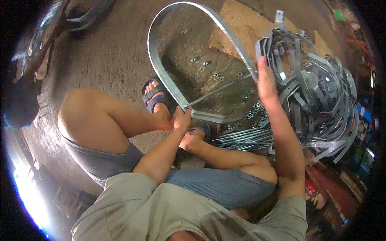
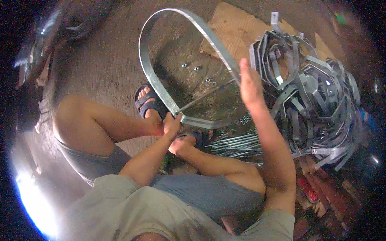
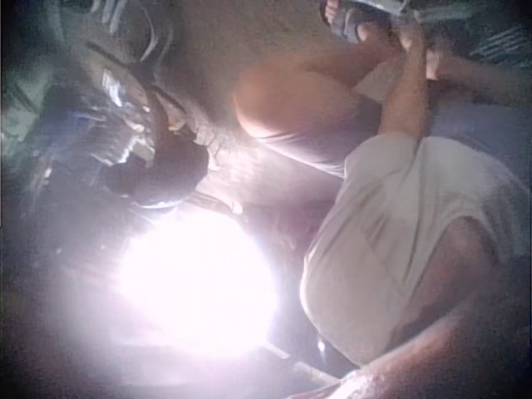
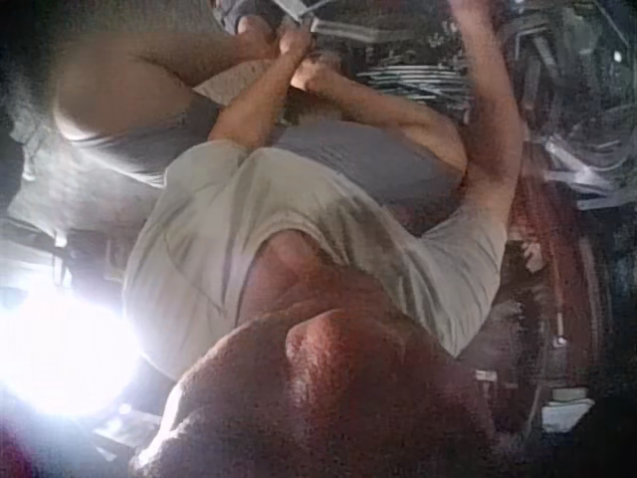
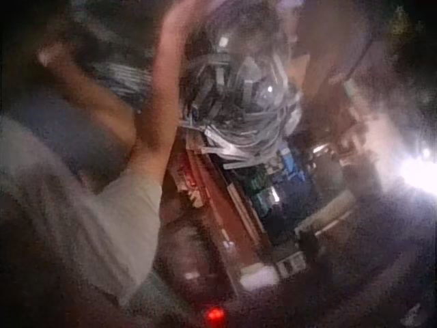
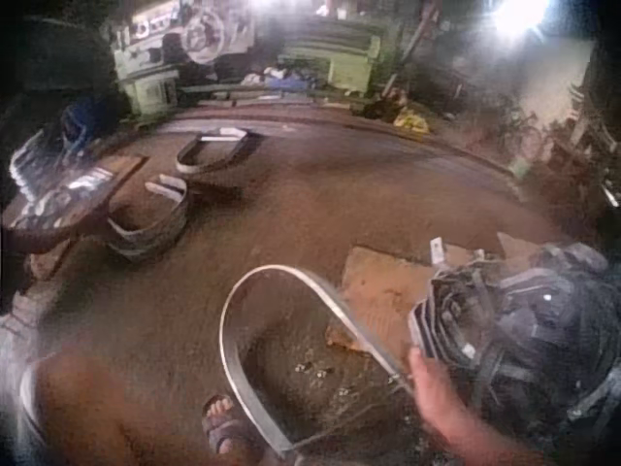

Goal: The person sits on the floor and assembles a metal frame by inserting a long bolt through a curved metal piece and tightening it with a nut. The person handles multiple metal components, washers, and nuts, using a wrench to secure the assembly.

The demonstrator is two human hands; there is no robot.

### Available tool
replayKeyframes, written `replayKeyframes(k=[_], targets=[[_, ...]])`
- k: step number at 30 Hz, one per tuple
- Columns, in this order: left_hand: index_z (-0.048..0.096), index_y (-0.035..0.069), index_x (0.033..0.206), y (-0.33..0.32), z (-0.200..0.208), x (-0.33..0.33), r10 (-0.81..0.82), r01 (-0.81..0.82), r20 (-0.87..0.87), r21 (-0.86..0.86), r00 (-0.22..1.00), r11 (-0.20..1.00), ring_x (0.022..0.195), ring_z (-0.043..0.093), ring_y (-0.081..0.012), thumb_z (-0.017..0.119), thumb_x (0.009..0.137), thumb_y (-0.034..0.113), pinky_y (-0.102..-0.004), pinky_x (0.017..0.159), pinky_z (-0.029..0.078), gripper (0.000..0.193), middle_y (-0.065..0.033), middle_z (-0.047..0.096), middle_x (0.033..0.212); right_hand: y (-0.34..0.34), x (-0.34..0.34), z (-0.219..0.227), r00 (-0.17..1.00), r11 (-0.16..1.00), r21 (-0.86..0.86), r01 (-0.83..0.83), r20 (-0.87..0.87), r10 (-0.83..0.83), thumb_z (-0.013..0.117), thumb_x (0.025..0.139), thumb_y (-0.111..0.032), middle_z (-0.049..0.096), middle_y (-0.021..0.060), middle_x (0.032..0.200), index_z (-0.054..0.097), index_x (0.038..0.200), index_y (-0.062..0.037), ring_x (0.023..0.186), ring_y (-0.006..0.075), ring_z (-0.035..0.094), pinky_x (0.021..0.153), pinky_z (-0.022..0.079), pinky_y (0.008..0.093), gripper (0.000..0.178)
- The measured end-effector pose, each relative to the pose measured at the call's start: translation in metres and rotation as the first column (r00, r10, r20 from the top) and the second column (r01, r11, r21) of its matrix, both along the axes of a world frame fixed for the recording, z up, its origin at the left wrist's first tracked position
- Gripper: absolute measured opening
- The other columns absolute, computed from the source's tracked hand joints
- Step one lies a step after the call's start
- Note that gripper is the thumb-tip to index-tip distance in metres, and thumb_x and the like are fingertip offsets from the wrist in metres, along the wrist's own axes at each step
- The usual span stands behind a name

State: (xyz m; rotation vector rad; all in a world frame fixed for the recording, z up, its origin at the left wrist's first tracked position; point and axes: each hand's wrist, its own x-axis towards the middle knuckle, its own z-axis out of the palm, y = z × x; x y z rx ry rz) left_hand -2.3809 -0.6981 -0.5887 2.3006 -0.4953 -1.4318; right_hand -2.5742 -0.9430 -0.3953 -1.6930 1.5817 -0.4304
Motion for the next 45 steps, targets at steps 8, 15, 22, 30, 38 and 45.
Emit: replayKeyframes(k=[8, 15, 22, 30, 38, 45], targets=[[0.047, 0.001, 0.127, -0.073, 0.116, -0.005, -0.002, 0.21, 0.301, -0.66, 0.953, 0.721, 0.12, 0.049, -0.0366, 0.065, 0.089, 0.031, -0.0446, 0.1, 0.041, 0.051, -0.0187, 0.051, 0.126, 0.048, 0.064, 0.062, 0.997, 0.998, -0.03, 0.063, 0.048, -0.061, 0.033, 0.103, -0.054, 0.066, 0.0191, 0.074, 0.07, 0.086, -0.0012, 0.073, 0.0332, 0.066, 0.068, 0.047, 0.0433, 0.066], [0.057, 0.009, 0.121, -0.15, 0.219, 0.027, -0.105, -0.659, -0.926, -0.334, 0.362, 0.674, 0.103, 0.062, -0.0275, 0.054, 0.097, 0.045, -0.0405, 0.092, 0.049, 0.043, -0.0113, 0.065, 0.11, 0.095, 0.114, 0.073, 0.996, 0.977, -0.193, 0.086, 0.008, -0.086, 0.033, 0.102, -0.051, 0.066, 0.0285, 0.09, 0.067, 0.094, -0.0002, 0.091, 0.0482, 0.063, 0.08, 0.048, 0.054, 0.062], [0.052, 0.006, 0.117, -0.136, 0.239, 0.053, -0.158, -0.616, -0.952, -0.291, 0.262, 0.732, 0.088, 0.067, -0.0293, 0.047, 0.101, 0.039, -0.0434, 0.08, 0.055, 0.038, -0.0172, 0.067, 0.101, 0.133, 0.106, 0.081, 0.899, 0.994, -0.105, -0.029, 0.432, 0.072, 0.062, 0.092, -0.042, 0.068, 0.0174, 0.104, 0.059, 0.121, -0.0017, 0.098, 0.0297, 0.065, 0.087, 0.049, 0.0405, 0.05], [0.059, 0.002, 0.11, -0.158, 0.193, 0.064, -0.249, -0.35, -0.758, -0.532, 0.603, 0.771, 0.095, 0.067, -0.028, 0.045, 0.101, 0.04, -0.0411, 0.089, 0.052, 0.041, -0.0149, 0.068, 0.102, 0.137, 0.091, 0.09, 0.9, 0.994, -0.104, -0.015, 0.432, 0.059, 0.07, 0.088, -0.021, 0.065, 0.0105, 0.108, 0.056, 0.125, 0.003, 0.099, 0.0157, 0.06, 0.086, 0.048, 0.0314, 0.047], [0.053, 0.001, 0.113, -0.153, 0.213, 0.039, -0.204, -0.508, -0.85, -0.465, 0.486, 0.725, 0.092, 0.066, -0.0307, 0.046, 0.102, 0.041, -0.0452, 0.086, 0.052, 0.042, -0.0167, 0.067, 0.098, 0.15, 0.106, 0.064, 0.955, 0.874, -0.41, 0.259, 0.241, -0.17, 0.074, 0.086, -0.028, 0.07, 0.0158, 0.09, 0.06, 0.118, -0.0009, 0.077, 0.0249, 0.068, 0.069, 0.052, 0.0367, 0.044], [0.052, 0.008, 0.115, -0.15, 0.199, 0.038, -0.195, -0.574, -0.886, -0.427, 0.422, 0.699, 0.092, 0.065, -0.0314, 0.039, 0.101, 0.054, -0.0469, 0.085, 0.052, 0.05, -0.0153, 0.064, 0.097, 0.15, 0.109, 0.068, 0.957, 0.873, -0.426, 0.236, 0.258, -0.133, 0.074, 0.086, -0.024, 0.068, 0.0189, 0.086, 0.059, 0.116, 0.0015, 0.075, 0.0268, 0.067, 0.066, 0.051, 0.0371, 0.042]])
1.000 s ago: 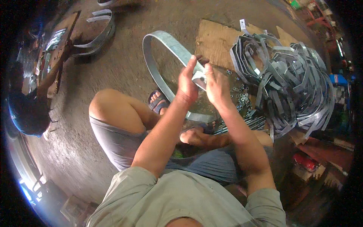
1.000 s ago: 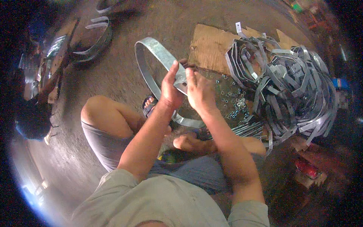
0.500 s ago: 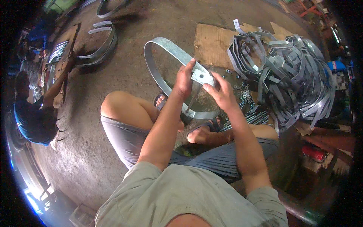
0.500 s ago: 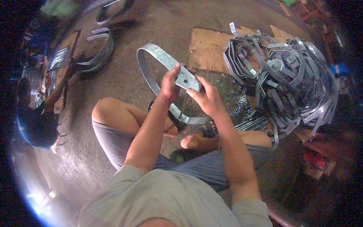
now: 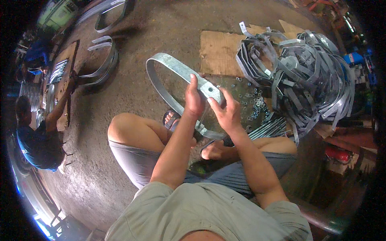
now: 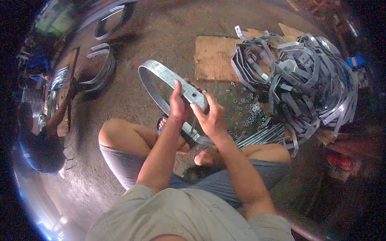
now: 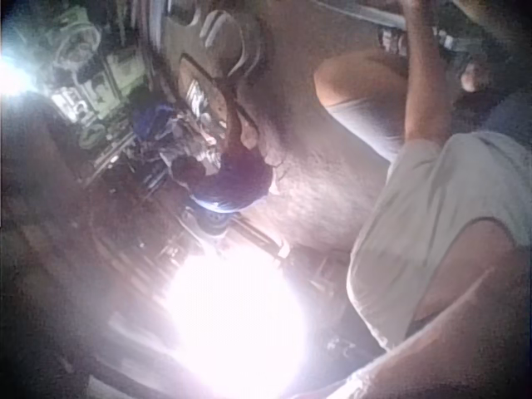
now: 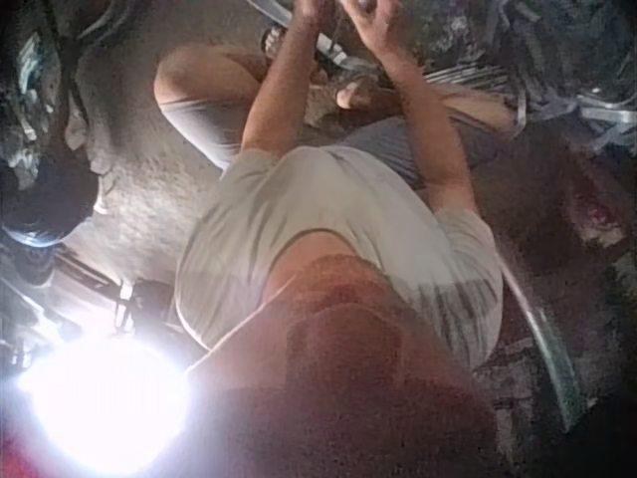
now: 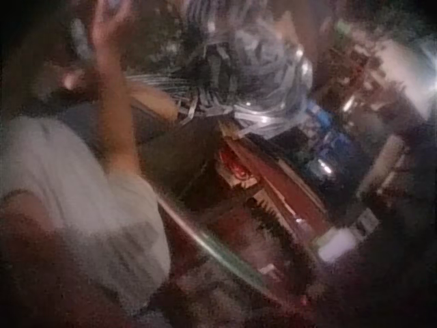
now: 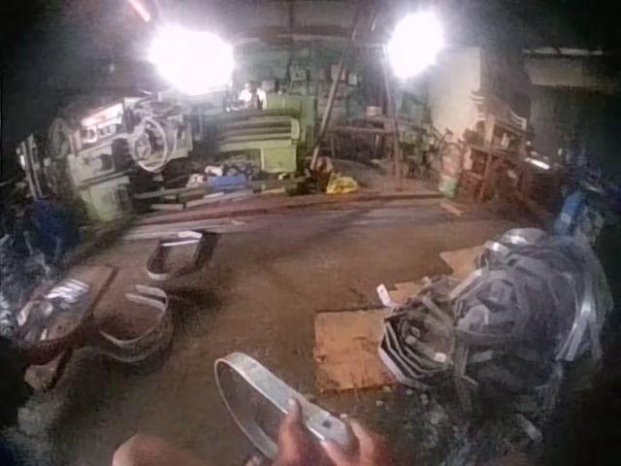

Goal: The person sits on the floor and assembles a metal frame by inserting a long bolt through a curved metal piece and tightening it with a nut. The person handles multiple metal components, washers, and nuts, using a wrench to secure the assembly.

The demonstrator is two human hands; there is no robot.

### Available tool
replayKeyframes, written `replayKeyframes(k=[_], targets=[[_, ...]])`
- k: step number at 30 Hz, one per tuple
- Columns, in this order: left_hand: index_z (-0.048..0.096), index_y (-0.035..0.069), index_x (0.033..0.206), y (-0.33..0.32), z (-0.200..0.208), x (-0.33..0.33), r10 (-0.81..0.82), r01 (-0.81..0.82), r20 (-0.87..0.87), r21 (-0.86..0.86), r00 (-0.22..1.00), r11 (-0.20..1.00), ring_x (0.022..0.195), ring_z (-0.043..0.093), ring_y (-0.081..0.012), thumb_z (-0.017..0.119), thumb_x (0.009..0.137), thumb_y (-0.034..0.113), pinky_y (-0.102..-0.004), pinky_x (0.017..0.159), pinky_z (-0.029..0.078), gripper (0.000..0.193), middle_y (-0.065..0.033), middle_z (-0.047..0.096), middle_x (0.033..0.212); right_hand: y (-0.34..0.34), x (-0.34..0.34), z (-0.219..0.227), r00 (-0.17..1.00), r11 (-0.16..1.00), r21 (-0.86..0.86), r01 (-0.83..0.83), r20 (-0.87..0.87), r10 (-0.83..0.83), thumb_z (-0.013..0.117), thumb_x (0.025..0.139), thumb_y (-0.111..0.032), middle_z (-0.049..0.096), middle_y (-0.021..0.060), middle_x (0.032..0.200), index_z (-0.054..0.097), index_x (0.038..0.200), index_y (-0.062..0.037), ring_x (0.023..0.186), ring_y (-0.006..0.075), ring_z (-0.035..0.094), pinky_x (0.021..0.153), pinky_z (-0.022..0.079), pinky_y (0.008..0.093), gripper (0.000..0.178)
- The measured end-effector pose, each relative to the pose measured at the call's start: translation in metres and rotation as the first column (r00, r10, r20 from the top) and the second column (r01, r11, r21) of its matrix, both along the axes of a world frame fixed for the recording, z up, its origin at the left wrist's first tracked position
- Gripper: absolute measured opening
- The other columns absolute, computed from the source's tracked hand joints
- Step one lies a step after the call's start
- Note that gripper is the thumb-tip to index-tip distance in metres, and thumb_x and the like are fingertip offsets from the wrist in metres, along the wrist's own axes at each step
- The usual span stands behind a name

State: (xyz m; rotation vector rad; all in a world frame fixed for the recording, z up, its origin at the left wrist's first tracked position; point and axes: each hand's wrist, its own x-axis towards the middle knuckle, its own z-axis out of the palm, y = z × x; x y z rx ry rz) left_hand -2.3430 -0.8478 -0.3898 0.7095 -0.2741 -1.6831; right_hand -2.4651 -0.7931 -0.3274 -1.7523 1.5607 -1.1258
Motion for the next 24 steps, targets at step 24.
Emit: replayKeyframes(k=[24], targets=[[0.06, 0.009, 0.112, 0.014, 0.012, 0.008, 0.099, -0.103, 0.091, 0.034, 0.991, 0.994, 0.089, 0.064, -0.0234, 0.046, 0.096, 0.061, -0.0366, 0.079, 0.052, 0.055, -0.0082, 0.066, 0.096, 0.009, 0.007, 0.014, 0.999, 0.998, 0.056, 0.033, 0.031, -0.035, 0.075, 0.083, -0.036, 0.066, 0.0226, 0.091, 0.058, 0.117, -0.003, 0.081, 0.0384, 0.067, 0.069, 0.052, 0.0457, 0.05]])
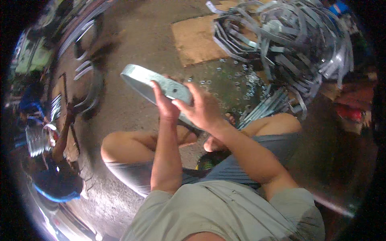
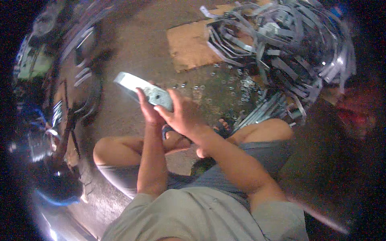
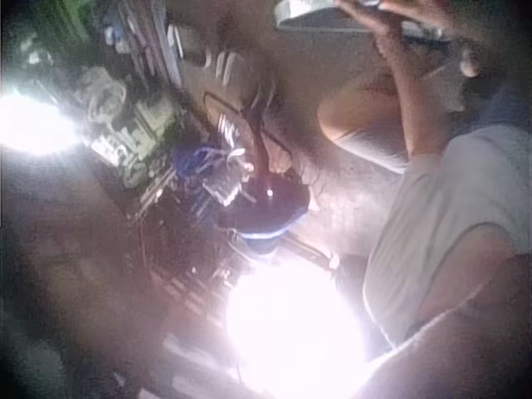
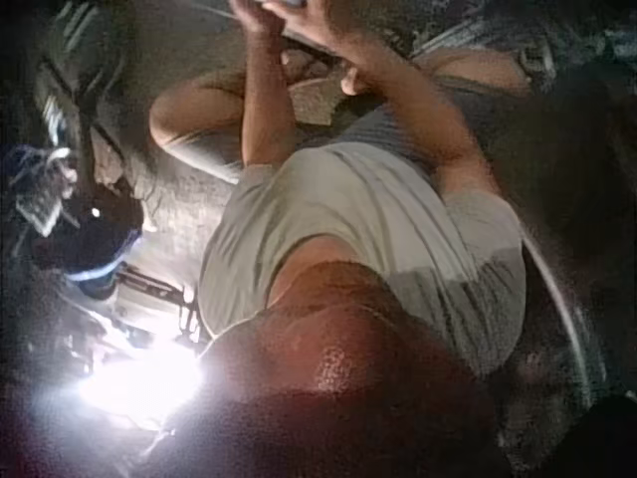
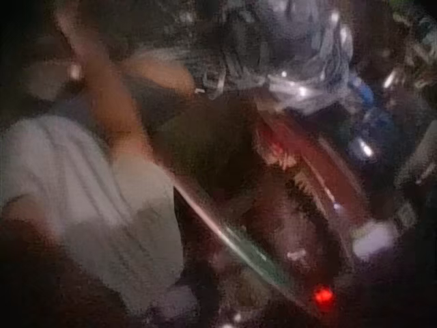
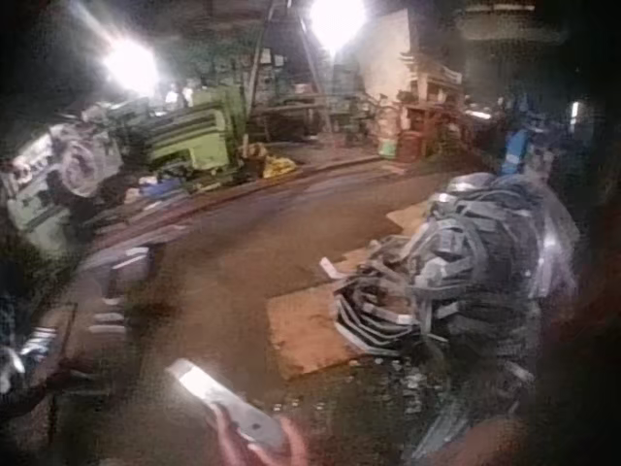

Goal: The person sits on the floor and assembles a metal frame by inserting a long bolt through a curved metal piece and tightening it with a nut. The person handles multiple metal components, washers, and nuts, using a wrench to secure the assembly.

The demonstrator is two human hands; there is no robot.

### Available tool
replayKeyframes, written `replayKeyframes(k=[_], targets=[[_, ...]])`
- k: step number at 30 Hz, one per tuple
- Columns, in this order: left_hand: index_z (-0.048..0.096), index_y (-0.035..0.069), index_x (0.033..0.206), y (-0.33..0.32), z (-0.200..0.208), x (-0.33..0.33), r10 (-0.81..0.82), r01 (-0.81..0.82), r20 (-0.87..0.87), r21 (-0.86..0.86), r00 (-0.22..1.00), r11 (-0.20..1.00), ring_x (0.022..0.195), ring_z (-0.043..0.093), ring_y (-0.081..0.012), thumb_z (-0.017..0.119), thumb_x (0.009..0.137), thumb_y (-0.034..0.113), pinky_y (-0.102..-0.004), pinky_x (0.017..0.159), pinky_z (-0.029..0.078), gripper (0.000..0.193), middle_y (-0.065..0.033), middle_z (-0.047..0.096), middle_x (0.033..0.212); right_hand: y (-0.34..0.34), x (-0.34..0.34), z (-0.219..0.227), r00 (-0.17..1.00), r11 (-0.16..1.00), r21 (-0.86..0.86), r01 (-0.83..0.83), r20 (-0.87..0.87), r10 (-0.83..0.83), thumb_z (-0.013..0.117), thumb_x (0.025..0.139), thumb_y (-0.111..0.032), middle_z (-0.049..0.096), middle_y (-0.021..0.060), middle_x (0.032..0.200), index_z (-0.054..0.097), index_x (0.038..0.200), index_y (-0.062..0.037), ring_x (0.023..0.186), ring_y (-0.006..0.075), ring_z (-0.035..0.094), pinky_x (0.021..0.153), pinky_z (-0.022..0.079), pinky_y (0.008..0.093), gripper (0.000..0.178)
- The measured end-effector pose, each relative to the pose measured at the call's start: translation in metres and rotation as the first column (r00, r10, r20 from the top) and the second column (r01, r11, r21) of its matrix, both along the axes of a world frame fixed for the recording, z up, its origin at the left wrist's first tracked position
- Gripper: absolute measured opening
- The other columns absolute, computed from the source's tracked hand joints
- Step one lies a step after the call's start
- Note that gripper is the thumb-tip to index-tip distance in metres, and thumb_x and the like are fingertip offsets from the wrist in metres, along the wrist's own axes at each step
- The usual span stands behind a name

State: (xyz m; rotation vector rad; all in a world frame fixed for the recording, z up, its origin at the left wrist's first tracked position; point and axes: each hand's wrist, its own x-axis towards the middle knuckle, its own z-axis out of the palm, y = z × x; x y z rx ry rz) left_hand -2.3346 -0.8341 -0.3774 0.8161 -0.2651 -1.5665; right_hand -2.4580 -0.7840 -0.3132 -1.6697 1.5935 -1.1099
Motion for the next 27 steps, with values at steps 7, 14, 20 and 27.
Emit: replayKeyframes(k=[7, 14, 20, 27], targets=[[0.057, 0.008, 0.111, 0.001, 0.015, -0.001, -0.009, 0.01, -0.03, 0.04, 1.0, 0.999, 0.079, 0.064, -0.0236, 0.045, 0.098, 0.055, -0.038, 0.072, 0.054, 0.05, -0.0095, 0.064, 0.089, -0.003, -0.001, 0.006, 0.993, 0.987, 0.119, -0.112, 0.058, 0.105, 0.078, 0.081, -0.03, 0.067, 0.0212, 0.088, 0.058, 0.121, 0.0036, 0.071, 0.0277, 0.068, 0.064, 0.052, 0.0375, 0.056], [0.054, 0.007, 0.116, 0.006, 0.019, -0.002, -0.03, 0.027, 0.014, 0.131, 0.999, 0.991, 0.082, 0.063, -0.0234, 0.048, 0.097, 0.052, -0.0374, 0.075, 0.052, 0.049, -0.0109, 0.062, 0.093, -0.006, -0.002, 0.002, 0.99, 0.988, 0.078, -0.13, 0.061, 0.125, 0.083, 0.075, -0.013, 0.069, 0.0199, 0.099, 0.058, 0.121, 0.0047, 0.088, 0.0242, 0.07, 0.076, 0.055, 0.0348, 0.056], [0.055, 0.002, 0.118, 0.001, 0.014, -0.003, -0.055, 0.023, 0.256, 0.129, 0.965, 0.991, 0.08, 0.062, -0.0196, 0.052, 0.095, 0.045, -0.0343, 0.073, 0.051, 0.049, -0.0099, 0.062, 0.091, -0.003, 0.002, -0.001, 0.996, 0.978, 0.207, -0.03, 0.093, 0.011, 0.082, 0.073, -0.011, 0.067, 0.0199, 0.11, 0.056, 0.124, 0.0086, 0.099, 0.0249, 0.066, 0.086, 0.052, 0.0359, 0.06], [0.056, 0.001, 0.117, -0.003, 0.021, -0.008, -0.011, -0.037, 0.26, 0.18, 0.966, 0.983, 0.077, 0.061, -0.018, 0.052, 0.095, 0.049, -0.0328, 0.07, 0.05, 0.053, -0.0101, 0.063, 0.087, -0.007, 0.002, -0.007, 0.996, 0.988, 0.151, -0.013, 0.092, -0.001, 0.085, 0.071, -0.019, 0.068, 0.022, 0.101, 0.055, 0.124, 0.01, 0.087, 0.028, 0.07, 0.076, 0.056, 0.0368, 0.067]])
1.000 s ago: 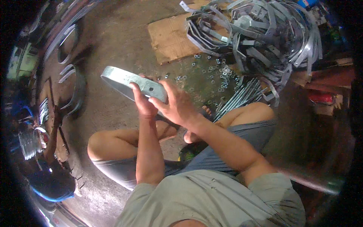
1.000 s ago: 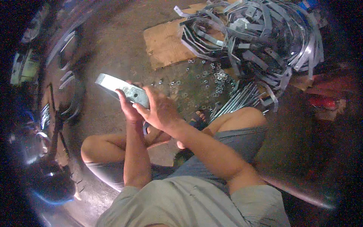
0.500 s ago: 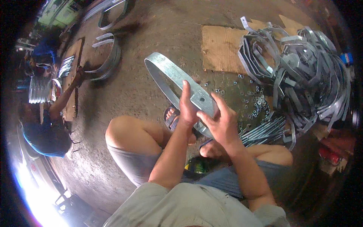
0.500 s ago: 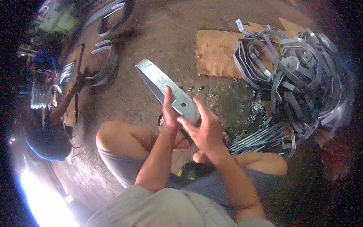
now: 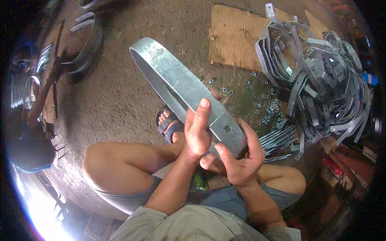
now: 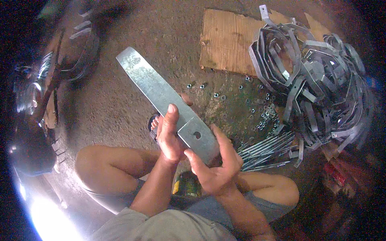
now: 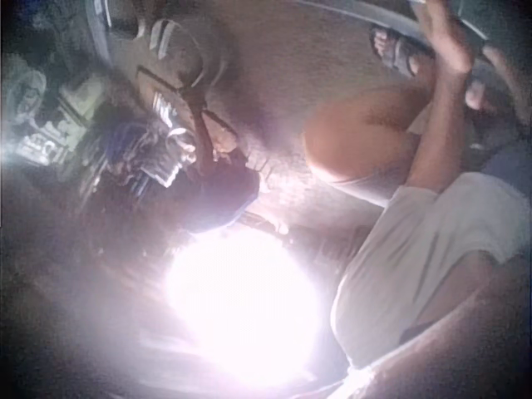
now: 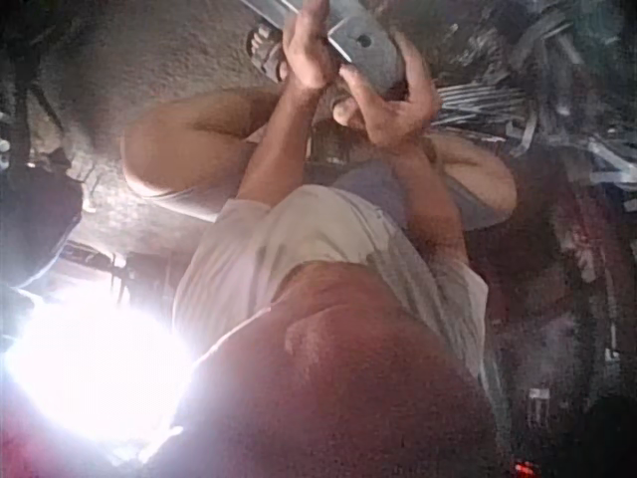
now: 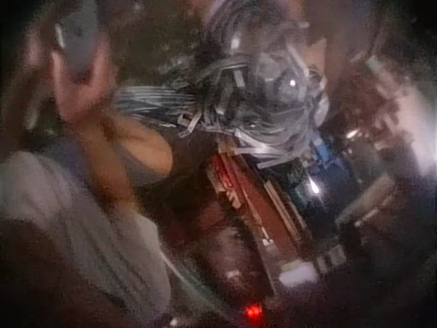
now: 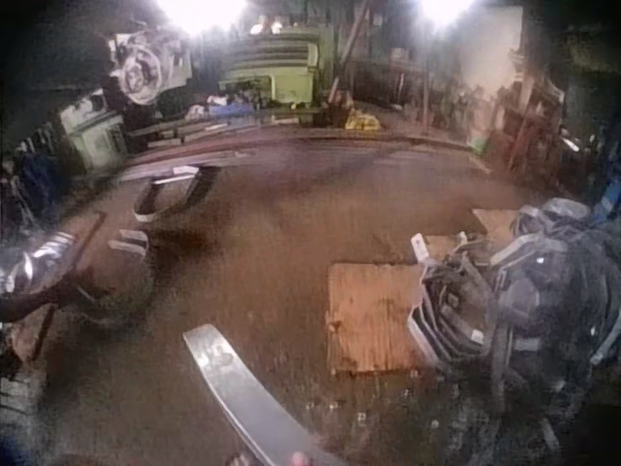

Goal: The person sits on the floor and assembles a metal frame by inserting a long bolt through a curved metal piece and tightening it with a nut. The person handles multiple metal components, washers, and nuts, using a wrench to secure the assembly.

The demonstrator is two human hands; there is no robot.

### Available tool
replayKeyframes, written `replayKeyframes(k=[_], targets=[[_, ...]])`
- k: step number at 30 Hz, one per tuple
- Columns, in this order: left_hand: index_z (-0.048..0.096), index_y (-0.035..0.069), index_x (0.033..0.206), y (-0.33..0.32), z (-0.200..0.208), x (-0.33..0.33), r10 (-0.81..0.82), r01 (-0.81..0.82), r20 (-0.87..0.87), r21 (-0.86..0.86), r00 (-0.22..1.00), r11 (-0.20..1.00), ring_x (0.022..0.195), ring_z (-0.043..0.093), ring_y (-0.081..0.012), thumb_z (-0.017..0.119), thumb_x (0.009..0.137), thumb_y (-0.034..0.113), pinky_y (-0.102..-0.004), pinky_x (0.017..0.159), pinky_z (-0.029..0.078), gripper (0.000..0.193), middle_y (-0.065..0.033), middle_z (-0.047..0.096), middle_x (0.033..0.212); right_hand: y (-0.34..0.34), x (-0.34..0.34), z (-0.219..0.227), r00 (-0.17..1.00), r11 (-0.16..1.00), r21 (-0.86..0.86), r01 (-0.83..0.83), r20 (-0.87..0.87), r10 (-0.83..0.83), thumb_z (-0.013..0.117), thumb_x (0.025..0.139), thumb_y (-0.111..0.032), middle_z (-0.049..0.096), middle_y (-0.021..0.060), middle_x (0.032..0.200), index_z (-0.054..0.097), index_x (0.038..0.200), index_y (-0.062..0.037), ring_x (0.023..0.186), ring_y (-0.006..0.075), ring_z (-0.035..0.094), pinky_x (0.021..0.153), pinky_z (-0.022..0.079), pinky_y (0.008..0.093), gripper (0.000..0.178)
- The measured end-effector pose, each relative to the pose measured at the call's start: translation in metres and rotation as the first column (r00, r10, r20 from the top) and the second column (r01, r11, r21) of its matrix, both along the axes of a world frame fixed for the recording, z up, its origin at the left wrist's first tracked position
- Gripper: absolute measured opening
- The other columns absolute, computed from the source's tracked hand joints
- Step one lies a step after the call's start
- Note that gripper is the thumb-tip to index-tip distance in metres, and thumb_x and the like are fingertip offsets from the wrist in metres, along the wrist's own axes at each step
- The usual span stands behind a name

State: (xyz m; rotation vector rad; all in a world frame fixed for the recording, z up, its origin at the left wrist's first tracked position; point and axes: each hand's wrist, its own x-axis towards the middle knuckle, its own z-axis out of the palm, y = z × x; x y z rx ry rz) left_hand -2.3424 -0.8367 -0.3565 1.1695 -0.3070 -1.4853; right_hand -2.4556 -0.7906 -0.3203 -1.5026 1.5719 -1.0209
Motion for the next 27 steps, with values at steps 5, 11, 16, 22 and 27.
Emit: replayKeyframes(k=[5, 11, 16, 22, 27], targets=[[0.054, 0.001, 0.118, 0.003, -0.006, -0.002, 0.035, -0.035, 0.001, -0.056, 0.999, 0.998, 0.071, 0.062, -0.0186, 0.051, 0.095, 0.051, -0.0315, 0.064, 0.052, 0.055, -0.0102, 0.063, 0.082, -0.002, 0.001, 0.004, 1.0, 1.0, 0.011, -0.011, -0.011, 0.011, 0.086, 0.072, -0.019, 0.067, 0.0204, 0.101, 0.054, 0.122, 0.0095, 0.087, 0.0269, 0.069, 0.075, 0.056, 0.0367, 0.066], [0.046, 0.001, 0.129, 0.008, -0.006, -0.017, 0.034, -0.037, -0.032, -0.12, 0.999, 0.992, 0.072, 0.061, -0.0177, 0.055, 0.091, 0.053, -0.0297, 0.063, 0.051, 0.065, -0.0105, 0.063, 0.085, 0.004, -0.003, -0.005, 0.997, 0.997, 0.016, 0.07, 0.024, -0.07, 0.087, 0.071, -0.021, 0.066, 0.0199, 0.102, 0.055, 0.119, 0.0069, 0.088, 0.0274, 0.068, 0.077, 0.055, 0.0368, 0.064], [0.047, 0.004, 0.124, 0.006, -0.003, -0.021, 0.035, -0.059, -0.219, -0.107, 0.975, 0.992, 0.075, 0.06, -0.0193, 0.055, 0.091, 0.052, -0.0307, 0.066, 0.051, 0.059, -0.0115, 0.061, 0.088, -0.005, -0.009, 0.001, 0.997, 0.998, -0.033, -0.052, -0.052, 0.05, 0.084, 0.074, -0.021, 0.065, 0.025, 0.107, 0.053, 0.123, 0.0099, 0.094, 0.0342, 0.069, 0.083, 0.054, 0.04, 0.065], [0.048, 0.008, 0.113, 0.003, 0.001, -0.023, -0.02, -0.007, -0.286, -0.092, 0.958, 0.996, 0.08, 0.059, -0.0218, 0.05, 0.094, 0.054, -0.033, 0.071, 0.051, 0.049, -0.014, 0.059, 0.091, -0.006, -0.01, 0.003, 0.996, 0.996, -0.023, -0.089, -0.009, 0.089, 0.08, 0.077, -0.019, 0.064, 0.0295, 0.111, 0.051, 0.127, 0.0126, 0.1, 0.0385, 0.068, 0.085, 0.054, 0.0421, 0.066], [0.046, 0.008, 0.116, 0.006, -0.009, -0.019, -0.04, 0.0, -0.211, -0.187, 0.977, 0.982, 0.082, 0.06, -0.0226, 0.045, 0.096, 0.057, -0.0354, 0.074, 0.051, 0.053, -0.0149, 0.06, 0.093, -0.003, -0.011, 0.001, 0.995, 0.995, -0.017, -0.1, 0.025, 0.1, 0.079, 0.076, -0.016, 0.063, 0.0318, 0.114, 0.049, 0.129, 0.0134, 0.103, 0.0387, 0.067, 0.088, 0.053, 0.0415, 0.067]])
